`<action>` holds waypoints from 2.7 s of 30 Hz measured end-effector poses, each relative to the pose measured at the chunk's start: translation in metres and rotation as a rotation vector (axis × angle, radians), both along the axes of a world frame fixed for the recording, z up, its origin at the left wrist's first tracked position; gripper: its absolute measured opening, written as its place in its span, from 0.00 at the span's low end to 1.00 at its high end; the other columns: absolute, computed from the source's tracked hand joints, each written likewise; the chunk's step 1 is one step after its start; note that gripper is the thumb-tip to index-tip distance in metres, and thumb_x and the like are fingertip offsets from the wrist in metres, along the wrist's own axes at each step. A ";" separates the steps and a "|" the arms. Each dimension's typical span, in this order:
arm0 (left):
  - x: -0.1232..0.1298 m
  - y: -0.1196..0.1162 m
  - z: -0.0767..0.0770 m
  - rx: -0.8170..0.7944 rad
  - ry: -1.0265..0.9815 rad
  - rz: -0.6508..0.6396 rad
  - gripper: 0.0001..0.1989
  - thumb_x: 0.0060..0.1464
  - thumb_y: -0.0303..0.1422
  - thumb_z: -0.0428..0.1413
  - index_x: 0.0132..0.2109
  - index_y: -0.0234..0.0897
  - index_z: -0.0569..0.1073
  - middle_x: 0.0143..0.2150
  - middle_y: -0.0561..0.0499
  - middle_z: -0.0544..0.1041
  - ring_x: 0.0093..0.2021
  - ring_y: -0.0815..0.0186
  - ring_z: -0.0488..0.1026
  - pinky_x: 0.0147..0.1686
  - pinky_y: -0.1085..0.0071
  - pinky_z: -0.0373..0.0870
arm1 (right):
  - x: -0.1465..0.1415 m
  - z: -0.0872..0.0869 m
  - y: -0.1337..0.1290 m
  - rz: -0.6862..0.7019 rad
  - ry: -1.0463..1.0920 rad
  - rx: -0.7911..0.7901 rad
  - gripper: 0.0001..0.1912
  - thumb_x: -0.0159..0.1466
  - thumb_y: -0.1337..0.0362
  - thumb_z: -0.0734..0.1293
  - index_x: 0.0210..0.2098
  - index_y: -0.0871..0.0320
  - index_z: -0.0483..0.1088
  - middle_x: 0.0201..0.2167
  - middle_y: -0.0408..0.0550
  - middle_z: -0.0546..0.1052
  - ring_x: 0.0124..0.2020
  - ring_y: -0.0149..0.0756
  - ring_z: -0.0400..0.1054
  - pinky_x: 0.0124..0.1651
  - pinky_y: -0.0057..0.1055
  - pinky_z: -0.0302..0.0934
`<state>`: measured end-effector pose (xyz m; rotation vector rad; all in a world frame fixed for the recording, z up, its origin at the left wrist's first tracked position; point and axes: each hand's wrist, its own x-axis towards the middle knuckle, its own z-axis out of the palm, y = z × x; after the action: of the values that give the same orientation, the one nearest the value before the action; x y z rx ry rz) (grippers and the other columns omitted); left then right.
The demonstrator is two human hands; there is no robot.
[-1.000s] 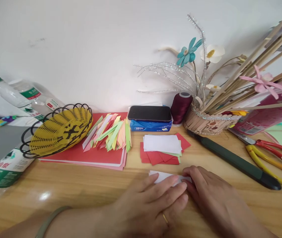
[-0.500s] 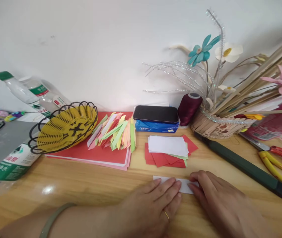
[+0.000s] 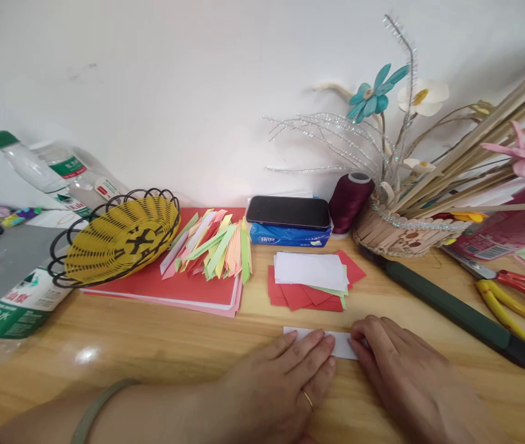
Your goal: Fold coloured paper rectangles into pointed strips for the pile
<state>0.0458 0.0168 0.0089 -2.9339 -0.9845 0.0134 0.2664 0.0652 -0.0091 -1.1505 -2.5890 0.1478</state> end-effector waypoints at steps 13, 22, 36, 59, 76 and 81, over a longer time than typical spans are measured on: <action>-0.001 -0.003 0.013 -0.252 -0.082 0.127 0.39 0.61 0.52 0.38 0.64 0.19 0.48 0.66 0.32 0.46 0.67 0.52 0.43 0.64 0.63 0.44 | -0.003 0.015 -0.010 0.334 -0.116 0.268 0.30 0.65 0.57 0.58 0.62 0.68 0.52 0.59 0.59 0.64 0.58 0.43 0.58 0.51 0.39 0.64; -0.008 -0.003 0.006 -0.255 -0.131 0.108 0.41 0.60 0.53 0.37 0.65 0.20 0.44 0.67 0.34 0.42 0.68 0.56 0.36 0.65 0.63 0.43 | 0.004 0.007 -0.015 0.405 -0.151 0.280 0.47 0.61 0.44 0.59 0.65 0.73 0.41 0.61 0.65 0.59 0.61 0.47 0.55 0.51 0.40 0.64; -0.043 -0.019 0.003 -0.275 -0.095 0.197 0.38 0.58 0.45 0.51 0.65 0.25 0.46 0.67 0.36 0.46 0.67 0.54 0.41 0.63 0.56 0.49 | 0.012 0.012 -0.009 0.392 -0.203 0.407 0.44 0.60 0.42 0.58 0.63 0.69 0.49 0.57 0.63 0.66 0.55 0.47 0.63 0.49 0.45 0.62; -0.044 -0.020 0.008 -0.313 -0.152 0.235 0.35 0.61 0.50 0.41 0.66 0.29 0.46 0.68 0.41 0.45 0.68 0.58 0.40 0.64 0.58 0.42 | 0.004 0.010 -0.013 0.384 -0.173 0.410 0.39 0.62 0.44 0.58 0.61 0.69 0.54 0.54 0.58 0.69 0.54 0.48 0.63 0.53 0.48 0.59; -0.012 0.016 0.005 0.360 -0.066 0.024 0.07 0.58 0.22 0.49 0.40 0.25 0.72 0.30 0.46 0.73 0.31 0.63 0.71 0.29 0.69 0.70 | -0.012 0.032 0.005 0.407 -0.168 0.495 0.17 0.63 0.76 0.52 0.40 0.64 0.70 0.27 0.52 0.74 0.30 0.41 0.68 0.34 0.41 0.64; -0.002 0.027 0.009 0.376 -0.053 0.035 0.06 0.54 0.20 0.50 0.32 0.27 0.71 0.28 0.46 0.71 0.29 0.62 0.70 0.23 0.70 0.67 | -0.022 0.027 0.008 0.392 -0.149 0.456 0.14 0.61 0.78 0.54 0.35 0.64 0.70 0.29 0.53 0.73 0.32 0.44 0.68 0.32 0.40 0.64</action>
<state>0.0440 0.0436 0.0181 -2.5855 -0.9266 -0.2234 0.2440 0.0729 0.0182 -0.5077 -2.7427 -0.4395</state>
